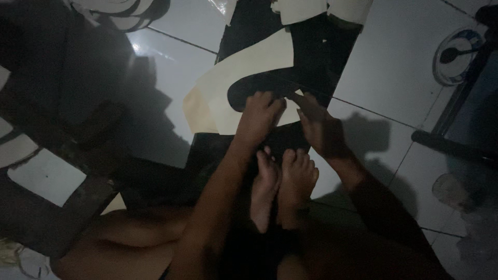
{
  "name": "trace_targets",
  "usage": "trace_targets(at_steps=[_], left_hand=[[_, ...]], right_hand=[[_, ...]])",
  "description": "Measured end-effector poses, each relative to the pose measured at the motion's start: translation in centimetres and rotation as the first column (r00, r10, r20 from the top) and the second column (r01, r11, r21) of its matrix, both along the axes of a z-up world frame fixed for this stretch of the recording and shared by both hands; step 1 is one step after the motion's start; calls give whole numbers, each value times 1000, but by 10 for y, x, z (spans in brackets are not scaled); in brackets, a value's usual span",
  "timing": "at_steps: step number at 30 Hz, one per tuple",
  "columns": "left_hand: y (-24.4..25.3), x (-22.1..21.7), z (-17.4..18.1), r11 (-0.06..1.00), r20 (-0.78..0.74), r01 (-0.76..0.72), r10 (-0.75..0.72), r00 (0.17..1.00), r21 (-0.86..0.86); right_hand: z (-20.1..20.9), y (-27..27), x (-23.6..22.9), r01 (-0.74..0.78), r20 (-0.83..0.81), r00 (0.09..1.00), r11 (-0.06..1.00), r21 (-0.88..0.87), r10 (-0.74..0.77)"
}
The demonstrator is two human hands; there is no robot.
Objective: The person sits on the floor and uses a knife to cut a U-shaped piece of light-colored material on a dark work surface. They repeatedly trim the edges, flip the piece, and stack the finished cutouts with others nearby.
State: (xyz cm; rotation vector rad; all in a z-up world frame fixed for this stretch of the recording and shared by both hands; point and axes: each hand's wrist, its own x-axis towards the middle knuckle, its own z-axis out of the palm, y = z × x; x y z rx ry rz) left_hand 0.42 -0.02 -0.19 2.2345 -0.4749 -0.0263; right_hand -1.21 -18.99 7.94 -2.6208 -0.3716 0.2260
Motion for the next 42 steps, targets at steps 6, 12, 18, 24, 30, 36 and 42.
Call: trace_targets(at_steps=[6,12,18,24,30,36,42], left_hand=[[4,-1,1,998,91,-24,29,995,-55],[22,-2,11,1000,33,7,-7,999,-5],[23,-7,10,1000,59,-16,16,998,-4],[19,-6,4,1000,20,0,-1,1000,21],[27,-11,2,994,236,-110,112,965,-20],[37,-18,0,1000,60,-8,7,998,15],[38,-20,-4,999,128,-33,35,991,-23]], right_hand=[[-2,3,-1,-49,7,999,996,-78,49],[-3,-3,3,-103,84,990,992,-79,110],[-3,0,1,-144,236,962,990,3,140],[-7,1,-3,-150,232,962,989,-1,146],[-11,4,-1,-188,200,961,982,-27,190],[-9,3,-3,-223,290,928,972,-74,234],[-11,9,-6,-220,173,959,974,-51,225]])
